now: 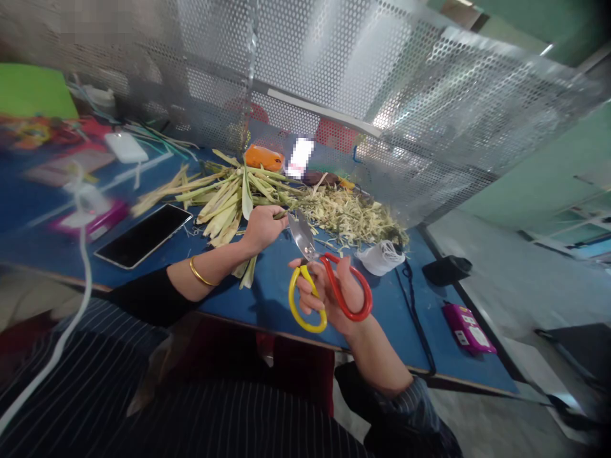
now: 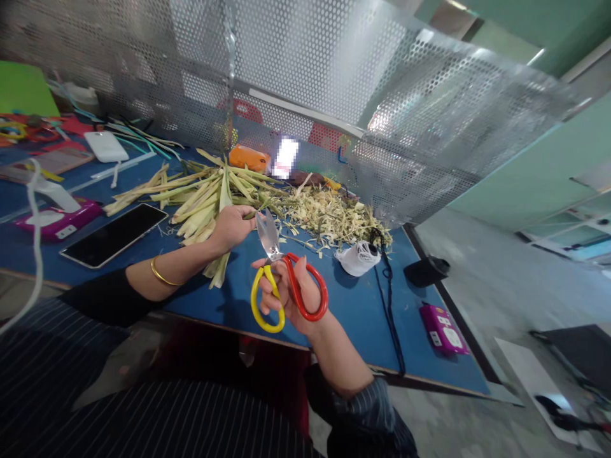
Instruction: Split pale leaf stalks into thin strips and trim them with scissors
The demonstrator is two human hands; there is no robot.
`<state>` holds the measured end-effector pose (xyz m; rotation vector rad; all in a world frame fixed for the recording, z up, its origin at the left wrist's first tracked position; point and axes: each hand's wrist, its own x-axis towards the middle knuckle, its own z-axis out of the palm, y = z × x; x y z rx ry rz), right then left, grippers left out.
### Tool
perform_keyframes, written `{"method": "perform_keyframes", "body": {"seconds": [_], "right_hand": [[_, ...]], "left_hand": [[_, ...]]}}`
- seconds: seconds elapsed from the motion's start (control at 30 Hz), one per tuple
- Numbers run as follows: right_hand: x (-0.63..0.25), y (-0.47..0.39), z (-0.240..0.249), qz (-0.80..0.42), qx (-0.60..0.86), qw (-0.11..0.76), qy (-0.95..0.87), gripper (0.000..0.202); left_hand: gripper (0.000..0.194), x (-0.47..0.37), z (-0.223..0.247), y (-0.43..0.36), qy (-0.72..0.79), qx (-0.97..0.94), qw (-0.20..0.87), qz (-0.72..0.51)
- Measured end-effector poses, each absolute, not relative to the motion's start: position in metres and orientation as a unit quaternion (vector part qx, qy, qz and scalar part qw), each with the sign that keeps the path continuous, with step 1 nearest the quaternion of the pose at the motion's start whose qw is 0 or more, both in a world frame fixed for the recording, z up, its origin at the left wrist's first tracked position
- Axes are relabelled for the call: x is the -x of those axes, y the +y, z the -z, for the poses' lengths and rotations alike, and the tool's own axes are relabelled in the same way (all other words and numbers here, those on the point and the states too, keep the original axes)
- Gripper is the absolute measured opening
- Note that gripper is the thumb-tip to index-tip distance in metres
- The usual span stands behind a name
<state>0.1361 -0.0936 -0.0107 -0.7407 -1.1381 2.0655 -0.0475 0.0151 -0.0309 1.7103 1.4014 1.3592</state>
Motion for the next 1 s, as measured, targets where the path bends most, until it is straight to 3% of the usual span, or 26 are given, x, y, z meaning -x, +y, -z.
{"method": "perform_keyframes", "body": {"seconds": [0.8, 0.9, 1.0], "right_hand": [[-0.12, -0.079, 0.009, -0.772, 0.327, 0.371, -0.399, 0.056], [-0.128, -0.076, 0.012, -0.708, 0.378, 0.398, -0.444, 0.053], [-0.149, -0.068, 0.02, -0.549, 0.488, 0.375, -0.566, 0.047]], "left_hand": [[0.031, 0.046, 0.029, 0.013, 0.534, -0.64, 0.242, -0.497], [0.025, 0.047, 0.028, 0.013, 0.521, -0.619, 0.301, -0.505], [0.024, 0.046, 0.024, 0.014, 0.509, -0.563, 0.404, -0.511]]}}
